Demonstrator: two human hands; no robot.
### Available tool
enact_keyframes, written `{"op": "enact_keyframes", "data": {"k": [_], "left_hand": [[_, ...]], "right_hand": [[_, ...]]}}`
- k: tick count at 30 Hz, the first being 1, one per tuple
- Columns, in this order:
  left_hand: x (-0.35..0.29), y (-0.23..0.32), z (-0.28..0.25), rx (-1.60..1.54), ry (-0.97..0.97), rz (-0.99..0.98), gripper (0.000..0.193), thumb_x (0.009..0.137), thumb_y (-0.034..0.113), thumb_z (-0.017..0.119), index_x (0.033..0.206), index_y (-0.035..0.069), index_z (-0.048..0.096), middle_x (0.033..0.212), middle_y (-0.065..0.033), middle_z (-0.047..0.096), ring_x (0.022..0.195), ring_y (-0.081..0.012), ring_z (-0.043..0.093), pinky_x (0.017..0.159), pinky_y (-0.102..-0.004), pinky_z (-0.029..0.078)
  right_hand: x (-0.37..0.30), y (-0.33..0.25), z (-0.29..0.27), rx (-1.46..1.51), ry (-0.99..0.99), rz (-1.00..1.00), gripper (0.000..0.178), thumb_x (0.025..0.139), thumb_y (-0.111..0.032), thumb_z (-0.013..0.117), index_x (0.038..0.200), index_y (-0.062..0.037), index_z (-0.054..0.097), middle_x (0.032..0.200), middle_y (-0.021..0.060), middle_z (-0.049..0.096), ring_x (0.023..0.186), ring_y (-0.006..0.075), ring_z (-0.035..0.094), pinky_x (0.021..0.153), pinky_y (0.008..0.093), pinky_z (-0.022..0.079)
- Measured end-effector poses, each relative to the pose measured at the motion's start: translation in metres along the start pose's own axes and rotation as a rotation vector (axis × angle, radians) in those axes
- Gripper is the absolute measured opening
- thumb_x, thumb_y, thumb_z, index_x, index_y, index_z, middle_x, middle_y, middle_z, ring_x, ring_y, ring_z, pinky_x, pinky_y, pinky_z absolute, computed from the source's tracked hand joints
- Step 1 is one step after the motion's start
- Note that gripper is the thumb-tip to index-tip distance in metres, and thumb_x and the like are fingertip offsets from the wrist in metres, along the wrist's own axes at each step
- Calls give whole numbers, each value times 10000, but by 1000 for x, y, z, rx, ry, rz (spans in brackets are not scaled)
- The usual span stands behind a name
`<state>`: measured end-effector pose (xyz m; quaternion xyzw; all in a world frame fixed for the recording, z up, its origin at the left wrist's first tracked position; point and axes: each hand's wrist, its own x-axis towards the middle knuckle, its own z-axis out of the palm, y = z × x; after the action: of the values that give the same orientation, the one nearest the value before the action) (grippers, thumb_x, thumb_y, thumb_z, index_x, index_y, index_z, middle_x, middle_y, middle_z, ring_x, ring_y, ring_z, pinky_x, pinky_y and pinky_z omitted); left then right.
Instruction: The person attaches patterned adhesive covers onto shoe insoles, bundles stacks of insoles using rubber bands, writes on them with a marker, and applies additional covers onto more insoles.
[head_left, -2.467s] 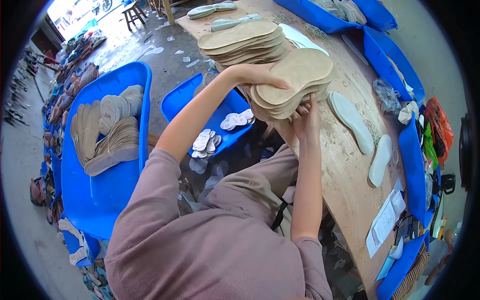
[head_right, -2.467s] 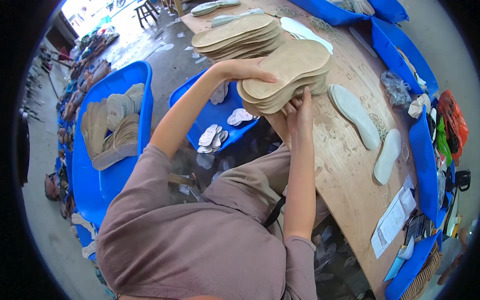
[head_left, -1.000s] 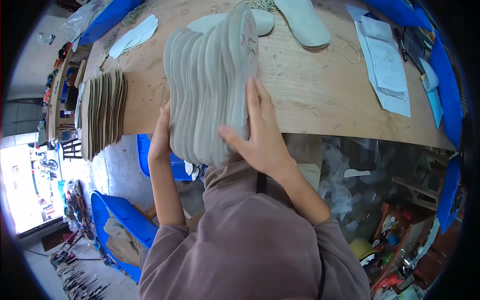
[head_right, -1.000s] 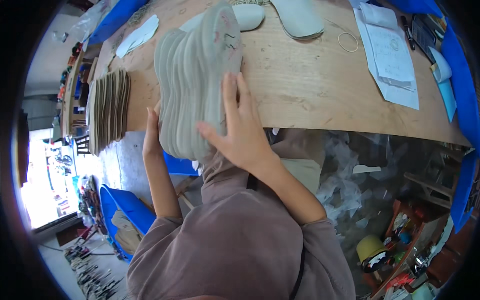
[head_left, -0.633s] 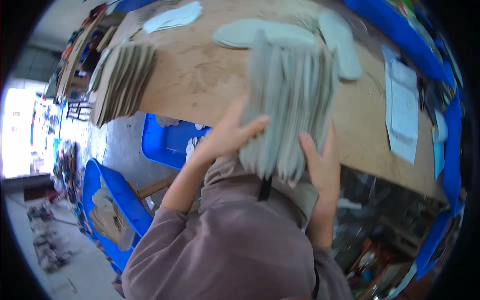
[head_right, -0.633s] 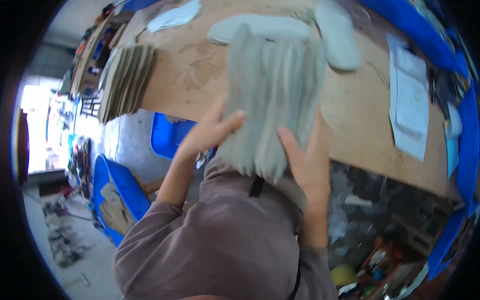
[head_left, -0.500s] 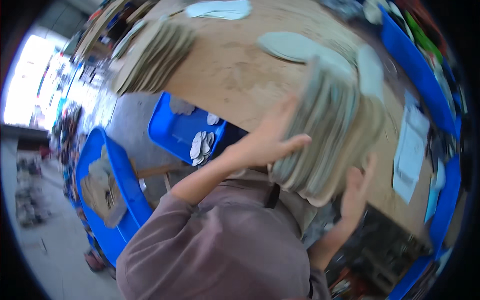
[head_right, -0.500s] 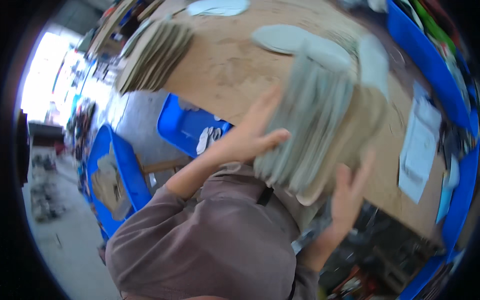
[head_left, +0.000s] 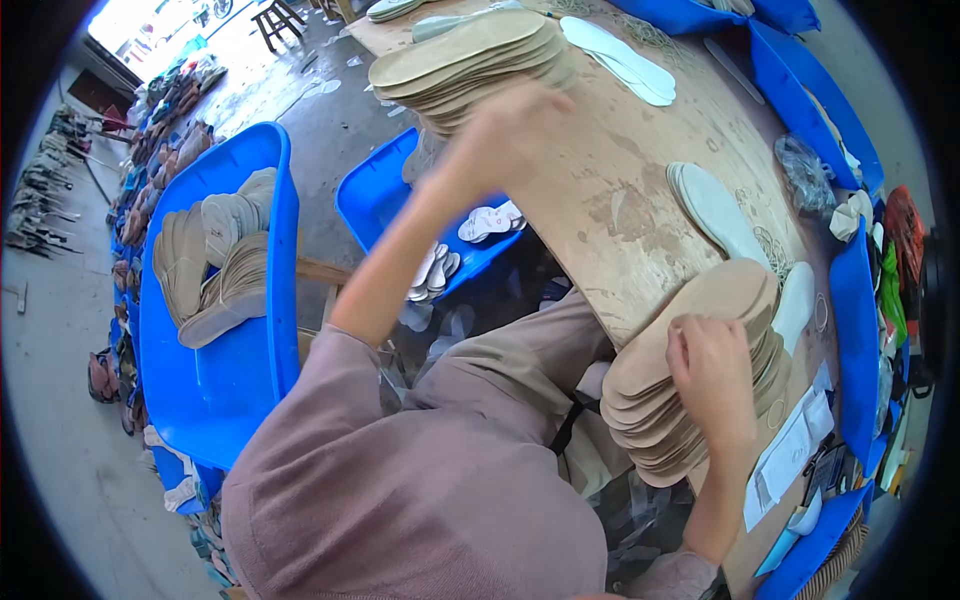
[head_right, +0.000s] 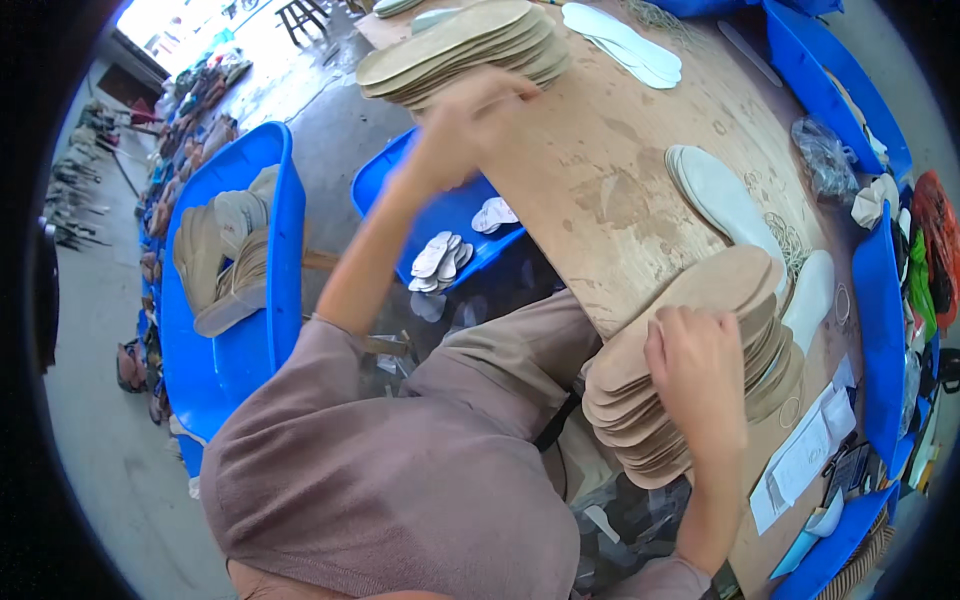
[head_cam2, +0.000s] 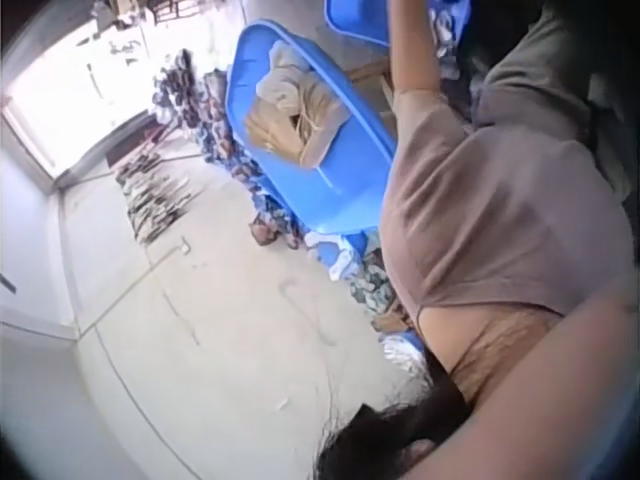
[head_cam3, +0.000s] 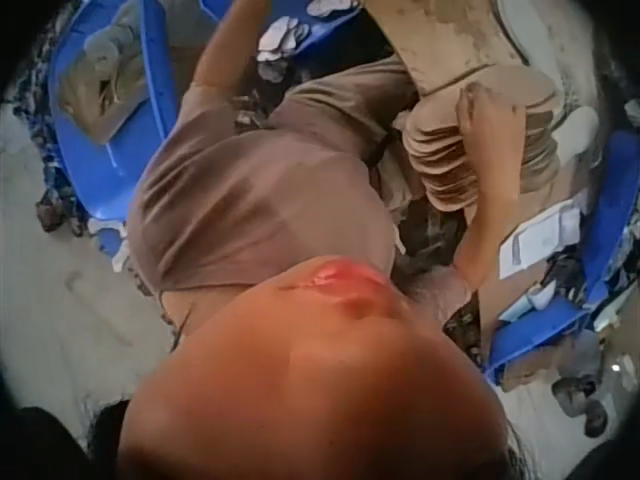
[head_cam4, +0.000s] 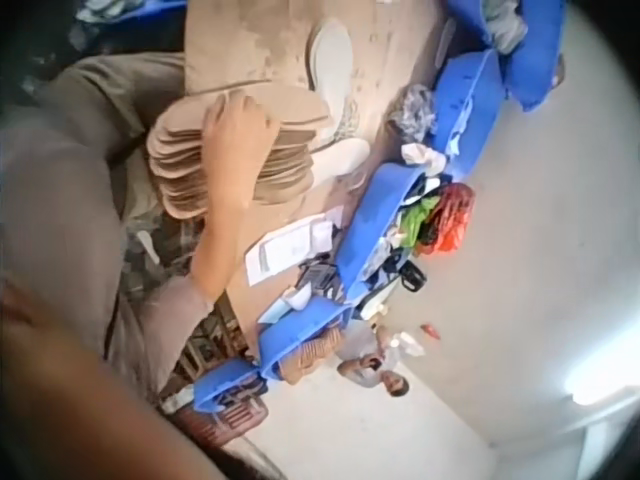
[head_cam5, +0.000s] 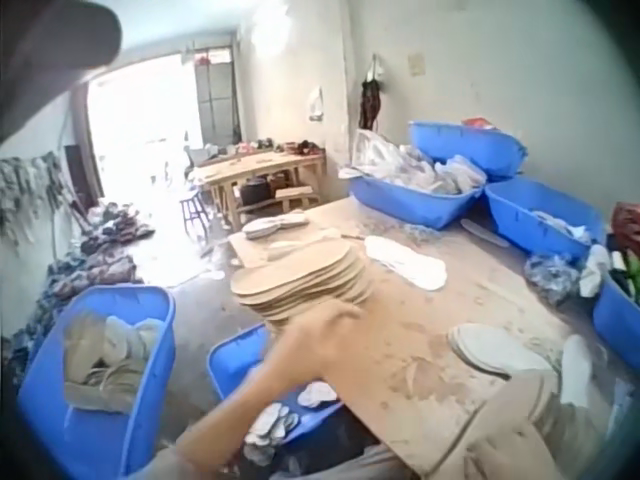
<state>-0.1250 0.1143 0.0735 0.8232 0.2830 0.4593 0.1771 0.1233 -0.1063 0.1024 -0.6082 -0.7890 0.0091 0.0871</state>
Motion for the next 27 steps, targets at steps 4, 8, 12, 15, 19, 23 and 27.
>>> {"op": "enact_keyframes", "data": {"k": [4, 8, 12, 15, 19, 23, 27], "left_hand": [[46, -86, -73, 242, 157, -86, 352, 949, 285, 581, 1131, -10, 646, 1134, -168, 666, 1069, -271, 626, 963, -356, 462], [66, -113, -79, 642, -324, -324, 859, 775, 564, 694, 1368, -13, 464, 1326, -250, 541, 1264, -391, 499, 1075, -419, 391], [68, -94, -73, 759, -576, -303, 1058, 703, 590, 731, 1485, 31, 288, 1475, -243, 366, 1348, -396, 389, 1110, -443, 358], [60, -121, -80, 622, -454, -295, 1003, 704, 521, 761, 1461, 14, 341, 1453, -251, 405, 1342, -378, 409, 1121, -408, 341], [64, -139, -89, 463, -459, -341, 971, 713, 505, 773, 1444, 4, 378, 1375, -261, 505, 1305, -358, 463, 1108, -388, 344], [68, -157, -101, 373, -501, -390, 933, 748, 503, 765, 1447, 16, 386, 1377, -240, 514, 1275, -324, 498, 1087, -373, 366], [79, -164, -103, 361, -525, -432, 935, 755, 499, 765, 1440, -15, 391, 1371, -238, 520, 1261, -311, 509, 1076, -372, 375]], "right_hand": [[80, 14, 12, -150, -478, 206, 291, 866, -254, 594, 936, 15, 684, 840, 210, 687, 824, 374, 671, 818, 477, 492], [196, 20, 65, -427, -633, 81, 201, 700, -247, 737, 807, -78, 756, 851, 139, 725, 796, 275, 705, 711, 399, 548], [294, 20, 125, 499, -213, 414, 331, 873, -291, 585, 857, 13, 714, 749, 167, 688, 728, 251, 678, 694, 385, 530], [327, -10, 146, 939, 99, 567, 431, 920, -359, 537, 1004, 42, 671, 870, 151, 678, 772, 233, 654, 703, 362, 522], [343, -10, 161, 1459, 427, 573, 646, 923, -469, 538, 1301, 52, 490, 1074, 144, 602, 835, 234, 606, 696, 349, 514], [359, 3, 160, 1886, 384, 792, 874, 892, -567, 553, 1382, 115, 308, 1049, 199, 534, 779, 206, 555, 627, 308, 506], [376, 41, 166, 1927, 283, 987, 682, 915, -604, 476, 1309, -48, 472, 1036, 117, 562, 837, 200, 569, 723, 341, 482]]}}
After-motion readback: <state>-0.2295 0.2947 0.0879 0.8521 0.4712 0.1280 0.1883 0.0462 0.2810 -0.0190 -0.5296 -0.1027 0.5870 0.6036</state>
